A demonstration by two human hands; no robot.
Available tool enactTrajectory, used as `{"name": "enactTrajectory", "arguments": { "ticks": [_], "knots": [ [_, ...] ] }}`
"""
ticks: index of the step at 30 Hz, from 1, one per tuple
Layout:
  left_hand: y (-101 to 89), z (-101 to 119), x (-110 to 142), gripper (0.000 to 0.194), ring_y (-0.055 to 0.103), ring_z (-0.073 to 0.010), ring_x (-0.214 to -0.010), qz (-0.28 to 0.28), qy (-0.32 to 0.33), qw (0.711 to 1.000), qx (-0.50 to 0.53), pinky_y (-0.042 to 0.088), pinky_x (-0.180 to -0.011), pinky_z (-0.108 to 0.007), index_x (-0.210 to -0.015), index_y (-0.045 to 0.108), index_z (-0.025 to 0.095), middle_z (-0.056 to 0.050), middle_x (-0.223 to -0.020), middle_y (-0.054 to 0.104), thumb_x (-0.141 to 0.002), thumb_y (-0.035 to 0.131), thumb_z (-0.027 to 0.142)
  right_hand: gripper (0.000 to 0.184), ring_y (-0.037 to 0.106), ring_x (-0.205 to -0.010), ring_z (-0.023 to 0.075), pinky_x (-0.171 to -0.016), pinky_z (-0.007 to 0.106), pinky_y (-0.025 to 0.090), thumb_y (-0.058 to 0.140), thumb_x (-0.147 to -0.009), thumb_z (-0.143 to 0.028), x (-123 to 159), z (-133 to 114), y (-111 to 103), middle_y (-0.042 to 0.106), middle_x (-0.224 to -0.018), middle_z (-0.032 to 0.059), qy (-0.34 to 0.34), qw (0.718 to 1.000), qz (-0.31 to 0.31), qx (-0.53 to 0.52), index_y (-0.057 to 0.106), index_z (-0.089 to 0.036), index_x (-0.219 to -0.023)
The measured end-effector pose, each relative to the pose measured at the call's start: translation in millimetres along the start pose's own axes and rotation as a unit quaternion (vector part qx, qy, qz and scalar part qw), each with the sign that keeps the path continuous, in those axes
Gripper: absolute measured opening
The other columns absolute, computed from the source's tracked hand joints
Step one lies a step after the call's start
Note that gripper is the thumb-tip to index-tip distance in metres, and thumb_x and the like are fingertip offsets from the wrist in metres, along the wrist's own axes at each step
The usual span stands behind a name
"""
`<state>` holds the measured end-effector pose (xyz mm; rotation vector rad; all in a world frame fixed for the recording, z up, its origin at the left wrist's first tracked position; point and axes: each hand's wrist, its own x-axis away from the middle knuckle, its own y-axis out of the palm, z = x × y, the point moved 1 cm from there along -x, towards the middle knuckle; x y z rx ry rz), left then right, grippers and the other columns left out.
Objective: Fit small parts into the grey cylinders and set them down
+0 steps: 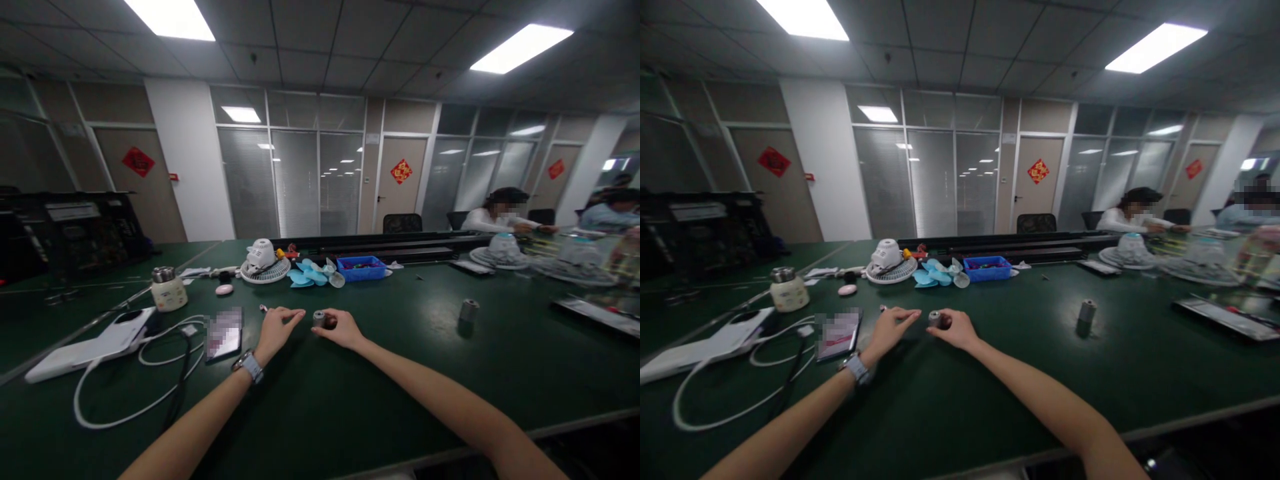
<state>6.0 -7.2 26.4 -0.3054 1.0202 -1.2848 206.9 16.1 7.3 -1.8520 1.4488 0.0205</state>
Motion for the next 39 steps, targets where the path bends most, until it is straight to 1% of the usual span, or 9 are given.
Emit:
{"name": "enactTrajectory", "arguments": {
  "ticks": [5, 12, 15, 21, 24, 27, 32, 36, 39],
  "knots": [
    [0.8, -22, 12, 0.039, 0.052, -0.0228, -0.093, -0.073, -0.039, 0.992, -0.098, 0.036, -0.082, -0.033, -0.1, 0.072, 0.032, -0.006, -0.097, 0.066, -0.079, 0.05, 0.056, 0.052, 0.066, -0.08, 0.0211, -0.073, 0.033, 0.054, 0.071, -0.064, -0.05, 0, 1, 1, 0.071, -0.091, 0.006, 0.006, 1.0, -0.001, -0.014, 0.066, -0.019, -0.105],
    [4.1, -25, 11, 0.045, 0.052, -0.0231, -0.094, -0.082, -0.043, 0.99, -0.11, 0.035, -0.083, -0.032, -0.105, 0.07, 0.03, -0.008, -0.098, 0.065, -0.078, 0.049, 0.059, 0.05, 0.066, -0.082, 0.0212, -0.075, 0.033, 0.053, 0.071, -0.066, -0.048, 0, -2, -1, 0.071, -0.093, 0.0061, 0.012, 1.0, -0.007, -0.009, 0.066, -0.02, -0.107],
    [4.1, -26, 9, 0.047, 0.055, -0.023, -0.094, -0.06, -0.067, 0.993, -0.075, 0.037, -0.082, -0.031, -0.107, 0.069, 0.027, -0.008, -0.099, 0.067, -0.079, 0.047, 0.058, 0.047, 0.066, -0.083, 0.0202, -0.076, 0.033, 0.053, 0.07, -0.067, -0.046, 1, -2, -1, 0.07, -0.094, 0.0055, 0.008, 1.0, -0.008, -0.011, 0.066, -0.02, -0.106],
    [4.9, -25, 4, 0.05, 0.061, -0.0196, -0.08, 0.066, -0.173, 0.982, 0.026, 0.041, -0.066, -0.027, -0.103, 0.066, 0.019, -0.007, -0.091, 0.069, -0.089, 0.03, 0.051, 0.044, 0.066, -0.081, 0.0189, -0.074, 0.032, 0.053, 0.069, -0.069, -0.045, -2, -1, 4, 0.071, -0.092, 0.0047, 0.005, 0.999, 0.003, -0.041, 0.065, -0.019, -0.104],
    [4.7, -25, 4, 0.047, 0.062, -0.0194, -0.075, 0.079, -0.206, 0.974, 0.045, 0.041, -0.062, -0.027, -0.102, 0.062, 0.019, -0.006, -0.085, 0.068, -0.088, 0.032, 0.052, 0.042, 0.066, -0.084, 0.019, -0.077, 0.033, 0.053, 0.067, -0.071, -0.044, -11, 10, -24, 0.07, -0.096, 0.0055, 0.013, 0.998, 0.04, -0.052, 0.064, -0.019, -0.104],
    [4.7, -25, 4, 0.044, 0.062, -0.0197, -0.073, 0.068, -0.218, 0.973, 0.045, 0.041, -0.061, -0.027, -0.1, 0.06, 0.02, -0.005, -0.083, 0.067, -0.087, 0.034, 0.053, 0.043, 0.066, -0.083, 0.02, -0.078, 0.034, 0.052, 0.067, -0.07, -0.045, -16, 43, -85, 0.069, -0.096, 0.0074, 0.048, 0.988, 0.144, 0.007, 0.064, -0.017, -0.103],
    [6.8, -26, 4, 0.04, 0.06, -0.0191, -0.069, 0.049, -0.222, 0.973, 0.032, 0.038, -0.058, -0.027, -0.097, 0.058, 0.022, -0.003, -0.078, 0.065, -0.086, 0.035, 0.053, 0.048, 0.066, -0.077, 0.0237, -0.07, 0.034, 0.051, 0.066, -0.066, -0.05, 0, 123, -182, 0.07, -0.083, 0.0091, 0.226, 0.914, 0.283, 0.183, 0.064, -0.014, -0.099],
    [7.7, -27, 4, 0.039, 0.06, -0.0191, -0.07, 0.049, -0.22, 0.974, 0.02, 0.037, -0.058, -0.027, -0.098, 0.058, 0.022, -0.003, -0.079, 0.064, -0.086, 0.036, 0.052, 0.05, 0.065, -0.08, 0.027, -0.069, 0.035, 0.049, 0.066, -0.067, -0.051, 18, 161, -209, 0.069, -0.082, 0.0116, 0.301, 0.864, 0.297, 0.271, 0.063, -0.013, -0.099],
    [6.7, -25, 4, 0.037, 0.059, -0.0189, -0.07, 0.057, -0.225, 0.973, 0.015, 0.037, -0.058, -0.027, -0.099, 0.058, 0.021, -0.004, -0.078, 0.064, -0.086, 0.037, 0.049, 0.05, 0.063, -0.084, 0.0276, -0.072, 0.036, 0.048, 0.064, -0.069, -0.05, 22, 158, -209, 0.068, -0.087, 0.0138, 0.31, 0.855, 0.3, 0.289, 0.061, -0.013, -0.102]
  ]
}}
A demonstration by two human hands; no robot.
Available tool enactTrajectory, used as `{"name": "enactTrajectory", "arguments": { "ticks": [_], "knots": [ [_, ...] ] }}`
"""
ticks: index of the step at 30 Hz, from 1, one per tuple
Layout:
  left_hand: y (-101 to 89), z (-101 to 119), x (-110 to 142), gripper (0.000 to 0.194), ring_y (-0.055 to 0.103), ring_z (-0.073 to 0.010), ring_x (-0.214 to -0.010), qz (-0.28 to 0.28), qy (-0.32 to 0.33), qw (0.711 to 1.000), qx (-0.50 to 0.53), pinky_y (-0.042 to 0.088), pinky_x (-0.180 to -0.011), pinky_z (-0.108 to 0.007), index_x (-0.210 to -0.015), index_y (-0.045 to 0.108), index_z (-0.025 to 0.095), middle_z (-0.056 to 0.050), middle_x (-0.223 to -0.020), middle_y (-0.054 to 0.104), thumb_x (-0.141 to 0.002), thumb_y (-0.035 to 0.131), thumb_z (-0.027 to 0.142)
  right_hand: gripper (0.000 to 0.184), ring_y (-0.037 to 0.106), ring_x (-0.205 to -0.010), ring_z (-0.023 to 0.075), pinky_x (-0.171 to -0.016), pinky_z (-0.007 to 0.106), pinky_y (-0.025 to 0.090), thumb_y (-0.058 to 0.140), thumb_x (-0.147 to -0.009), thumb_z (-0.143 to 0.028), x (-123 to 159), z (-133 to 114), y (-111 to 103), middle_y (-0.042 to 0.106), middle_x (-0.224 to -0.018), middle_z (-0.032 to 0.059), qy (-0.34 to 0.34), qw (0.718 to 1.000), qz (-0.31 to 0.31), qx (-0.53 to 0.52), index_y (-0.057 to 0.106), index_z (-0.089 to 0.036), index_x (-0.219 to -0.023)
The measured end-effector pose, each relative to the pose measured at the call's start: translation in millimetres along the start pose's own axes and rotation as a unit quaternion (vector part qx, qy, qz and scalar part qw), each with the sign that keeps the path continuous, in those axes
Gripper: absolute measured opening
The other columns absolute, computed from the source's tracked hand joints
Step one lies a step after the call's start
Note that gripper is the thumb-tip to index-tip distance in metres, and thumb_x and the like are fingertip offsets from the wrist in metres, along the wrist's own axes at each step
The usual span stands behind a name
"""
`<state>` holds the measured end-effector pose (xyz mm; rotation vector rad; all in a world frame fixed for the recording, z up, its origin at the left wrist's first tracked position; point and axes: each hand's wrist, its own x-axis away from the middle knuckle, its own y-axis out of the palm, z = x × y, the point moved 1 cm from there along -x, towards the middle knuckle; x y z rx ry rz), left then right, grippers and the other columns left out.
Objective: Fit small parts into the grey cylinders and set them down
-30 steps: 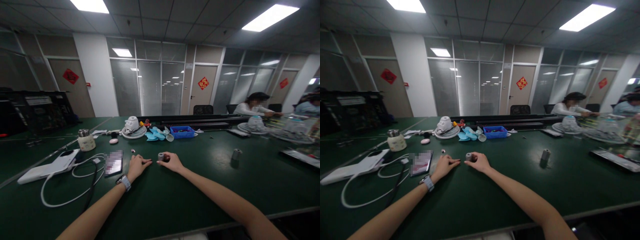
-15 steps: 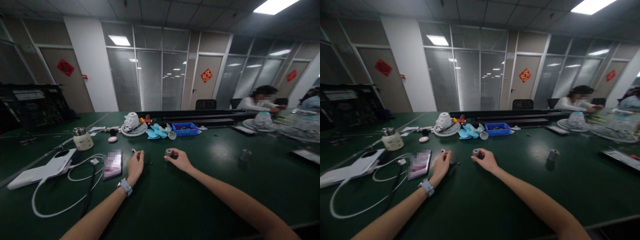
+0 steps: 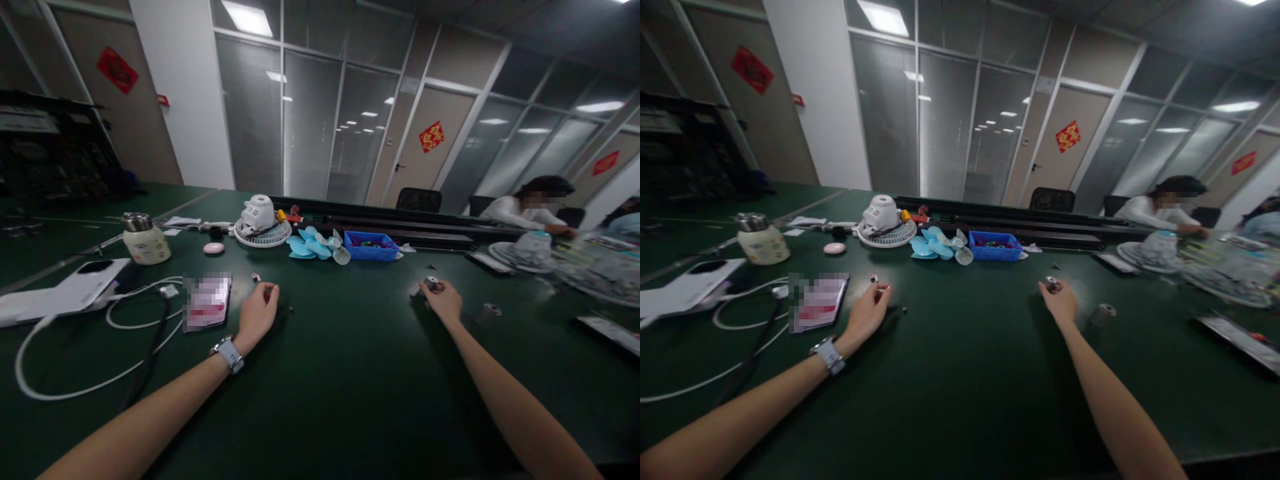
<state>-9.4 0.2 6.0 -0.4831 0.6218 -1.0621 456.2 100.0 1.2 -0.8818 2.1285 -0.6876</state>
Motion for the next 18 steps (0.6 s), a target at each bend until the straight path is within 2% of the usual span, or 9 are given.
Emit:
{"name": "enactTrajectory", "arguments": {
  "ticks": [3, 5, 6, 8, 10, 11, 13, 15, 18],
  "knots": [
    [-0.8, 2, 1, 0.035, 0.06, -0.0187, -0.07, 0.005, -0.006, 1.0, 0.008, 0.038, -0.06, -0.027, -0.101, 0.056, 0.02, -0.004, -0.08, 0.065, -0.086, 0.038, 0.046, 0.062, 0.055, -0.103, 0.0326, -0.082, 0.045, 0.044, 0.066, -0.067, -0.049, 23, -32, -12, 0.06, -0.11, 0.0188, -0.057, 0.995, 0.083, 0.014, 0.054, -0.011, -0.115],
    [-0.7, 2, 1, 0.034, 0.06, -0.0186, -0.071, 0.009, -0.006, 1.0, 0.014, 0.039, -0.061, -0.027, -0.102, 0.055, 0.02, -0.004, -0.081, 0.065, -0.086, 0.038, 0.045, 0.064, 0.047, -0.113, 0.0328, -0.089, 0.048, 0.038, 0.065, -0.071, -0.049, 54, -70, -18, 0.052, -0.122, 0.0182, -0.17, 0.979, 0.116, -0.011, 0.05, -0.014, -0.123],
    [-0.5, 2, 1, 0.034, 0.061, -0.0185, -0.071, 0.009, -0.005, 1.0, 0.016, 0.039, -0.062, -0.027, -0.102, 0.055, 0.02, -0.004, -0.081, 0.065, -0.086, 0.038, 0.045, 0.057, 0.047, -0.113, 0.03, -0.091, 0.046, 0.038, 0.062, -0.075, -0.047, 73, -93, -17, 0.053, -0.121, 0.0158, -0.246, 0.966, 0.074, -0.042, 0.051, -0.016, -0.122],
    [0.2, 2, 1, 0.033, 0.061, -0.0187, -0.071, 0.008, -0.003, 1.0, 0.016, 0.04, -0.063, -0.028, -0.102, 0.055, 0.02, -0.004, -0.081, 0.065, -0.086, 0.039, 0.045, 0.043, 0.051, -0.105, 0.0237, -0.089, 0.04, 0.039, 0.057, -0.081, -0.045, 116, -139, -5, 0.058, -0.112, 0.0094, -0.391, 0.909, -0.103, -0.097, 0.058, -0.023, -0.118],
    [0.7, 2, 1, 0.033, 0.061, -0.0188, -0.071, 0.011, -0.002, 1.0, 0.016, 0.04, -0.063, -0.028, -0.102, 0.054, 0.02, -0.004, -0.08, 0.065, -0.086, 0.039, 0.044, 0.04, 0.054, -0.094, 0.0195, -0.082, 0.034, 0.042, 0.057, -0.082, -0.046, 156, -177, 17, 0.06, -0.101, 0.0061, -0.448, 0.848, -0.251, -0.13, 0.06, -0.026, -0.117],
    [0.7, 2, 1, 0.033, 0.061, -0.0189, -0.071, 0.013, -0.001, 1.0, 0.016, 0.04, -0.063, -0.028, -0.102, 0.054, 0.019, -0.004, -0.079, 0.065, -0.086, 0.038, 0.044, 0.042, 0.054, -0.09, 0.0185, -0.079, 0.032, 0.042, 0.059, -0.081, -0.048, 172, -191, 28, 0.06, -0.096, 0.0053, -0.454, 0.83, -0.293, -0.137, 0.061, -0.027, -0.116],
    [0.4, 1, 2, 0.033, 0.061, -0.019, -0.071, 0.016, 0.003, 1.0, 0.015, 0.04, -0.063, -0.028, -0.102, 0.054, 0.019, -0.004, -0.079, 0.065, -0.087, 0.038, 0.043, 0.041, 0.053, -0.087, 0.0173, -0.075, 0.03, 0.042, 0.061, -0.078, -0.051, 195, -211, 50, 0.058, -0.091, 0.0046, -0.451, 0.817, -0.33, -0.141, 0.065, -0.027, -0.111],
    [-0.4, 2, 2, 0.032, 0.061, -0.019, -0.072, 0.019, 0.007, 1.0, 0.013, 0.041, -0.064, -0.028, -0.101, 0.054, 0.019, -0.005, -0.08, 0.065, -0.087, 0.038, 0.042, 0.034, 0.052, -0.086, 0.0168, -0.073, 0.029, 0.041, 0.061, -0.078, -0.05, 205, -221, 63, 0.058, -0.088, 0.0042, -0.443, 0.823, -0.325, -0.141, 0.07, -0.027, -0.101],
    [-1.6, 2, 3, 0.031, 0.062, -0.0187, -0.073, 0.018, 0.012, 1.0, 0.008, 0.041, -0.064, -0.028, -0.101, 0.054, 0.019, -0.005, -0.082, 0.066, -0.086, 0.039, 0.042, 0.026, 0.053, -0.08, 0.0152, -0.069, 0.028, 0.04, 0.06, -0.08, -0.047, 199, -222, 63, 0.058, -0.084, 0.0031, -0.432, 0.831, -0.312, -0.161, 0.073, -0.027, -0.09]
  ]
}}
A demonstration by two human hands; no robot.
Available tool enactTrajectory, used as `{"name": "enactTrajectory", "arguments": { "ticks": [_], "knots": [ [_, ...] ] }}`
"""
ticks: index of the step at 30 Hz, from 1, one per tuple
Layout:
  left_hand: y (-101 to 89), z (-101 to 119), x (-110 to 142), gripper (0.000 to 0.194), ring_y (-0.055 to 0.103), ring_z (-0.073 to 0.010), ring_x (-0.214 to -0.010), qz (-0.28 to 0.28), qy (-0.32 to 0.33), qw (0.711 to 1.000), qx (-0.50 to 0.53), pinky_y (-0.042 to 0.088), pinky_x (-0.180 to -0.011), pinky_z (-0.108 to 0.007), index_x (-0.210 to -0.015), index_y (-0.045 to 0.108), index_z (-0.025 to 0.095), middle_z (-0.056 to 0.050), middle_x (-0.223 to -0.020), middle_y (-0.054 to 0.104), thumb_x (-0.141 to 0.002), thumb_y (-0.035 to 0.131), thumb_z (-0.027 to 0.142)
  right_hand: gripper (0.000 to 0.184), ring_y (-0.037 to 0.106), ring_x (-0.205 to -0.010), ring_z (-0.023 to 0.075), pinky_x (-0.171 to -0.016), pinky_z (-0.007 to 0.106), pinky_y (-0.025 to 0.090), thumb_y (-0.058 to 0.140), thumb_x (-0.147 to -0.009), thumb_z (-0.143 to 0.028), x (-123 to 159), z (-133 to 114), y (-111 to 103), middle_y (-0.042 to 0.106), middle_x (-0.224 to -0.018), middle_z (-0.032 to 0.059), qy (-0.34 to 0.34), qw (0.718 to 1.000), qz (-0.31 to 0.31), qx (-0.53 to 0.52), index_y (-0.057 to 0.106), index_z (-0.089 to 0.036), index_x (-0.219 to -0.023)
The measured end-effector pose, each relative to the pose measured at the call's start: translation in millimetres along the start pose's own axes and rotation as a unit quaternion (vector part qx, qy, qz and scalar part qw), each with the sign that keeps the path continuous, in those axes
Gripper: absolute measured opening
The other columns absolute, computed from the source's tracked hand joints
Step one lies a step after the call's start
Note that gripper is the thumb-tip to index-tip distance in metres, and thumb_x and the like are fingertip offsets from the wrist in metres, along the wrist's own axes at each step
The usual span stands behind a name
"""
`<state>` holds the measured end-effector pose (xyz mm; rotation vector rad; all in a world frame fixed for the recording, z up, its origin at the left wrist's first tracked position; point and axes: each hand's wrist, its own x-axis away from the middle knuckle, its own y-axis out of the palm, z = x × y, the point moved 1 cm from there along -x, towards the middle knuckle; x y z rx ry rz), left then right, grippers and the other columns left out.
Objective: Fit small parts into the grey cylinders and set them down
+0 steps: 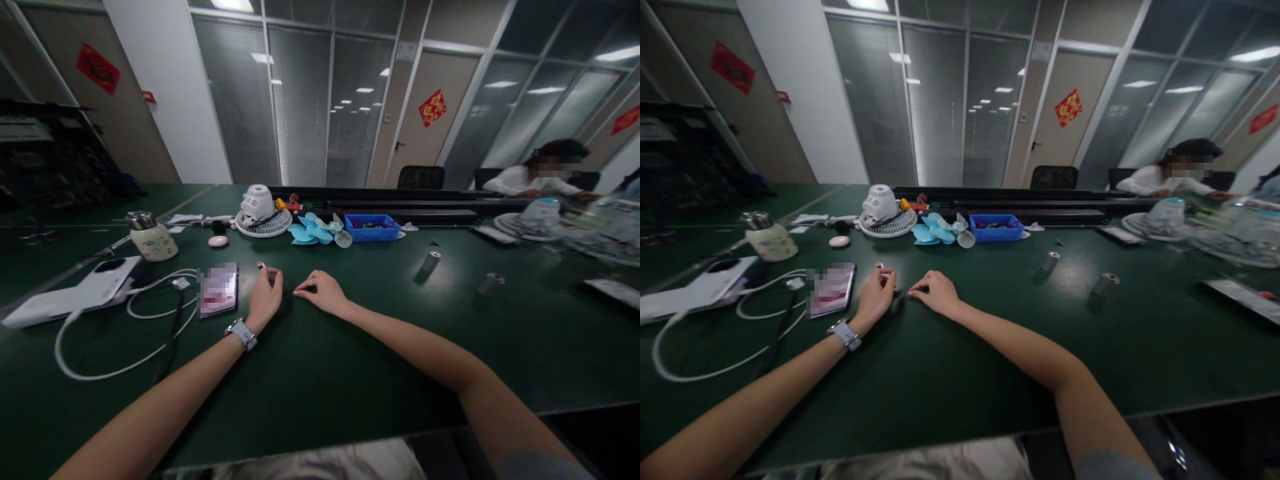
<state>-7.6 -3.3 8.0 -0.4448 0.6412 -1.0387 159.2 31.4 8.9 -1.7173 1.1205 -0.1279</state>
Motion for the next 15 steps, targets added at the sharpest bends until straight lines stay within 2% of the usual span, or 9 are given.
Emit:
{"name": "enactTrajectory", "arguments": {
  "ticks": [1, 3, 5, 7, 9, 10, 12, 15],
  "knots": [
    [-0.3, 0, 0, 0.031, 0.062, -0.0186, -0.073, -0.003, -0.001, 1.0, -0.003, 0.041, -0.064, -0.028, -0.101, 0.054, 0.019, -0.005, -0.082, 0.066, -0.086, 0.039, 0.042, 0.025, 0.053, -0.079, 0.0149, -0.068, 0.027, 0.041, 0.06, -0.081, -0.046, 1, 4, -11, 0.059, -0.084, 0.0028, -0.004, 1.0, 0.014, -0.005, 0.072, -0.027, -0.09],
    [-0.7, 1, 1, 0.031, 0.062, -0.0185, -0.073, -0.011, -0.006, 1.0, -0.007, 0.041, -0.063, -0.027, -0.102, 0.054, 0.02, -0.005, -0.084, 0.066, -0.086, 0.04, 0.042, 0.025, 0.055, -0.079, 0.0155, -0.07, 0.029, 0.042, 0.057, -0.083, -0.044, 8, 21, -45, 0.062, -0.086, 0.0031, -0.012, 0.997, 0.072, 0.001, 0.071, -0.026, -0.092],
    [-1.1, 1, 1, 0.031, 0.062, -0.0187, -0.074, -0.016, -0.01, 1.0, -0.01, 0.041, -0.063, -0.027, -0.103, 0.054, 0.02, -0.005, -0.085, 0.067, -0.086, 0.04, 0.042, 0.028, 0.057, -0.086, 0.0184, -0.078, 0.032, 0.043, 0.053, -0.086, -0.044, 22, 49, -92, 0.065, -0.091, 0.0048, 0.005, 0.983, 0.176, 0.046, 0.07, -0.024, -0.094],
    [-1.3, 2, 1, 0.031, 0.062, -0.0191, -0.076, -0.019, -0.006, 1.0, -0.009, 0.041, -0.064, -0.028, -0.103, 0.054, 0.02, -0.005, -0.087, 0.067, -0.086, 0.04, 0.043, 0.032, 0.057, -0.094, 0.0222, -0.085, 0.036, 0.041, 0.049, -0.087, -0.044, 44, 88, -141, 0.066, -0.098, 0.008, 0.077, 0.946, 0.286, 0.129, 0.069, -0.021, -0.096],
    [-1.3, 2, 2, 0.032, 0.063, -0.0198, -0.077, -0.022, -0.003, 1.0, -0.01, 0.041, -0.065, -0.028, -0.104, 0.053, 0.02, -0.006, -0.088, 0.067, -0.086, 0.04, 0.043, 0.036, 0.057, -0.098, 0.0244, -0.086, 0.036, 0.04, 0.047, -0.087, -0.044, 69, 128, -179, 0.066, -0.104, 0.0113, 0.172, 0.901, 0.341, 0.204, 0.069, -0.018, -0.098],
    [-1.3, 2, 2, 0.032, 0.063, -0.0202, -0.078, -0.025, -0.002, 1.0, -0.011, 0.041, -0.066, -0.029, -0.104, 0.053, 0.02, -0.006, -0.088, 0.067, -0.086, 0.04, 0.043, 0.037, 0.057, -0.098, 0.0251, -0.086, 0.036, 0.04, 0.046, -0.087, -0.044, 81, 147, -191, 0.066, -0.104, 0.012, 0.212, 0.883, 0.352, 0.227, 0.069, -0.017, -0.099],
    [-1.3, 1, 2, 0.033, 0.063, -0.0208, -0.079, -0.028, -0.003, 0.999, -0.016, 0.041, -0.067, -0.029, -0.104, 0.053, 0.019, -0.007, -0.088, 0.067, -0.086, 0.041, 0.044, 0.038, 0.059, -0.093, 0.0251, -0.082, 0.035, 0.041, 0.046, -0.086, -0.044, 101, 175, -205, 0.067, -0.101, 0.0119, 0.264, 0.866, 0.348, 0.244, 0.069, -0.016, -0.098],
    [-1.1, 1, 2, 0.034, 0.063, -0.0209, -0.079, -0.03, 0.001, 0.999, -0.019, 0.042, -0.066, -0.029, -0.105, 0.053, 0.019, -0.007, -0.088, 0.067, -0.086, 0.041, 0.044, 0.038, 0.062, -0.084, 0.0238, -0.075, 0.033, 0.043, 0.048, -0.084, -0.044, 114, 196, -206, 0.07, -0.092, 0.0105, 0.296, 0.863, 0.337, 0.234, 0.07, -0.016, -0.097]
  ]
}}
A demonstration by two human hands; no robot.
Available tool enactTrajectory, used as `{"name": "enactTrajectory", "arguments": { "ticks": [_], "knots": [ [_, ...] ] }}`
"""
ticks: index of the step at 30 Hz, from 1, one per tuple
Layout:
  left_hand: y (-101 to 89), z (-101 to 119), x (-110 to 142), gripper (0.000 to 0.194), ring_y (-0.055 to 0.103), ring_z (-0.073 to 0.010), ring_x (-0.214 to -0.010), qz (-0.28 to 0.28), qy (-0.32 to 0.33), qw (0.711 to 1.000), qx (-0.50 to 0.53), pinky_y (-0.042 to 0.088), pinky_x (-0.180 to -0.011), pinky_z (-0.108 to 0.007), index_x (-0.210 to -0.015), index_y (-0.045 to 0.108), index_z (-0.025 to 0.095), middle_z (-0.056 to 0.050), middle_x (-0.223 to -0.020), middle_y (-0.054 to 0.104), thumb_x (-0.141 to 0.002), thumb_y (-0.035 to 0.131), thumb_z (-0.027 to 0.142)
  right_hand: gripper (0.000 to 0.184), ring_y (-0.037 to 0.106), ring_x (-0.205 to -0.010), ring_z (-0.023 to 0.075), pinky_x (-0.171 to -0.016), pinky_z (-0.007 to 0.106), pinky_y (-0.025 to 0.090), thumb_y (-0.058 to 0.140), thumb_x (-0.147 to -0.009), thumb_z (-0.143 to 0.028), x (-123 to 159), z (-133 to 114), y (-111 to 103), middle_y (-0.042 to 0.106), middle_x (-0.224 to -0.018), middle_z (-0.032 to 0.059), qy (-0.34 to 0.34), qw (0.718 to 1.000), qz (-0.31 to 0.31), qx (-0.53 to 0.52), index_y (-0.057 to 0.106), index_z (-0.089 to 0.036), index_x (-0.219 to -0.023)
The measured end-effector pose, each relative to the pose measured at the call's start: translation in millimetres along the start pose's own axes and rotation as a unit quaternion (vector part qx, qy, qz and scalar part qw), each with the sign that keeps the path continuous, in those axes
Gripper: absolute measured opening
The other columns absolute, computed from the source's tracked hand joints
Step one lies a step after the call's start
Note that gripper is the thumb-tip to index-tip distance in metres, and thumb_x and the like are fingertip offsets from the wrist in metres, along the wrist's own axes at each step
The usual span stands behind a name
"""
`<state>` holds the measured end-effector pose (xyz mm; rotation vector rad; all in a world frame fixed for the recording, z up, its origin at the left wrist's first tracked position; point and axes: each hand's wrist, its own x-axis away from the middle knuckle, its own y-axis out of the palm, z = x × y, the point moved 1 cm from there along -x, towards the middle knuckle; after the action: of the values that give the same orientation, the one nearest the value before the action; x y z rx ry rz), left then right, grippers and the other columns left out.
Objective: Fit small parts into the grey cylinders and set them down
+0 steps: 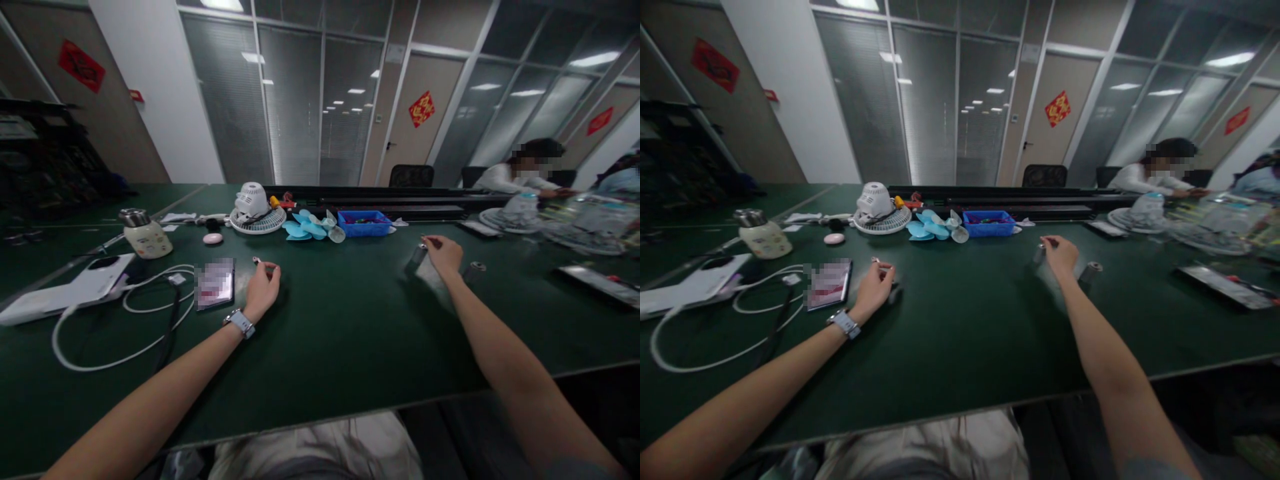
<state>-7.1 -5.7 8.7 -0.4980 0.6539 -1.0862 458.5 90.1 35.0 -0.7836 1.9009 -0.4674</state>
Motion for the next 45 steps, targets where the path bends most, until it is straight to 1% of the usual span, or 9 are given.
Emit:
{"name": "enactTrajectory", "arguments": {
  "ticks": [4, 10, 14, 23, 37, 39, 42, 43, 45],
  "knots": [
    [0.8, -2, -1, 0.034, 0.063, -0.0202, -0.077, 0.0, 0.009, 1.0, 0.001, 0.041, -0.064, -0.028, -0.104, 0.053, 0.019, -0.007, -0.087, 0.067, -0.086, 0.04, 0.044, 0.036, 0.061, -0.078, 0.0233, -0.069, 0.032, 0.043, 0.052, -0.081, -0.044, 1, 0, 6, 0.07, -0.088, 0.0105, 0.019, 1.0, -0.015, 0.011, 0.071, -0.017, -0.094],
    [1.6, -5, -1, 0.034, 0.062, -0.0195, -0.075, 0.007, 0.024, 1.0, 0.007, 0.041, -0.063, -0.028, -0.105, 0.053, 0.019, -0.006, -0.086, 0.066, -0.086, 0.04, 0.044, 0.034, 0.061, -0.077, 0.0239, -0.072, 0.034, 0.043, 0.052, -0.081, -0.038, -1, -1, 7, 0.07, -0.087, 0.0125, 0.028, 0.999, -0.004, 0.036, 0.072, -0.014, -0.095],
    [1.1, -5, 0, 0.033, 0.062, -0.0198, -0.076, 0.001, 0.022, 1.0, 0.001, 0.041, -0.063, -0.028, -0.106, 0.052, 0.019, -0.006, -0.087, 0.066, -0.086, 0.041, 0.043, 0.031, 0.062, -0.078, 0.0236, -0.072, 0.033, 0.044, 0.053, -0.08, -0.034, -1, -1, 7, 0.07, -0.087, 0.0121, 0.025, 0.998, -0.027, 0.046, 0.072, -0.014, -0.094],
    [-0.5, -2, 1, 0.033, 0.063, -0.0202, -0.077, -0.009, 0.023, 1.0, -0.002, 0.043, -0.066, -0.029, -0.106, 0.051, 0.018, -0.008, -0.088, 0.067, -0.085, 0.043, 0.042, 0.031, 0.062, -0.078, 0.0244, -0.071, 0.034, 0.044, 0.052, -0.081, -0.038, 0, -1, 3, 0.07, -0.088, 0.0116, 0.03, 0.996, -0.027, 0.082, 0.072, -0.018, -0.095],
    [1.1, -4, 0, 0.032, 0.063, -0.0201, -0.077, 0.002, 0.032, 0.999, -0.003, 0.043, -0.067, -0.029, -0.107, 0.051, 0.018, -0.008, -0.089, 0.067, -0.085, 0.044, 0.04, 0.031, 0.064, -0.083, 0.0259, -0.075, 0.035, 0.046, 0.052, -0.081, -0.039, 2, -3, 4, 0.07, -0.093, 0.0119, 0.04, 0.992, -0.066, 0.101, 0.072, -0.019, -0.095],
    [1.1, -5, 0, 0.033, 0.064, -0.02, -0.076, -0.001, 0.029, 1.0, -0.004, 0.043, -0.066, -0.029, -0.107, 0.051, 0.018, -0.008, -0.089, 0.067, -0.085, 0.044, 0.041, 0.036, 0.064, -0.086, 0.0258, -0.077, 0.035, 0.047, 0.056, -0.078, -0.043, 4, -1, 6, 0.07, -0.095, 0.0106, 0.03, 0.994, -0.066, 0.086, 0.069, -0.019, -0.102],
    [0.3, -5, 0, 0.033, 0.064, -0.0199, -0.075, -0.004, 0.031, 1.0, -0.004, 0.043, -0.065, -0.029, -0.108, 0.051, 0.017, -0.008, -0.088, 0.067, -0.085, 0.044, 0.041, 0.061, 0.064, -0.088, 0.0269, -0.078, 0.036, 0.047, 0.066, -0.068, -0.051, 8, 5, 11, 0.07, -0.093, 0.0119, 0.036, 0.997, -0.049, 0.054, 0.061, -0.014, -0.116],
    [0.0, -5, 0, 0.033, 0.063, -0.0199, -0.075, -0.003, 0.032, 0.999, -0.004, 0.043, -0.065, -0.029, -0.108, 0.051, 0.017, -0.008, -0.087, 0.067, -0.085, 0.044, 0.041, 0.065, 0.064, -0.087, 0.0272, -0.077, 0.036, 0.048, 0.068, -0.065, -0.052, 9, 8, 12, 0.07, -0.091, 0.0127, 0.051, 0.997, -0.048, 0.043, 0.061, -0.012, -0.116],
    [-0.6, -5, 0, 0.033, 0.063, -0.0198, -0.074, -0.002, 0.035, 0.999, -0.004, 0.043, -0.064, -0.028, -0.107, 0.051, 0.018, -0.008, -0.087, 0.067, -0.084, 0.045, 0.041, 0.061, 0.065, -0.083, 0.0274, -0.074, 0.035, 0.049, 0.07, -0.062, -0.052, 9, 14, 14, 0.071, -0.087, 0.0135, 0.088, 0.994, -0.065, 0.027, 0.066, -0.01, -0.106]
  ]
}}
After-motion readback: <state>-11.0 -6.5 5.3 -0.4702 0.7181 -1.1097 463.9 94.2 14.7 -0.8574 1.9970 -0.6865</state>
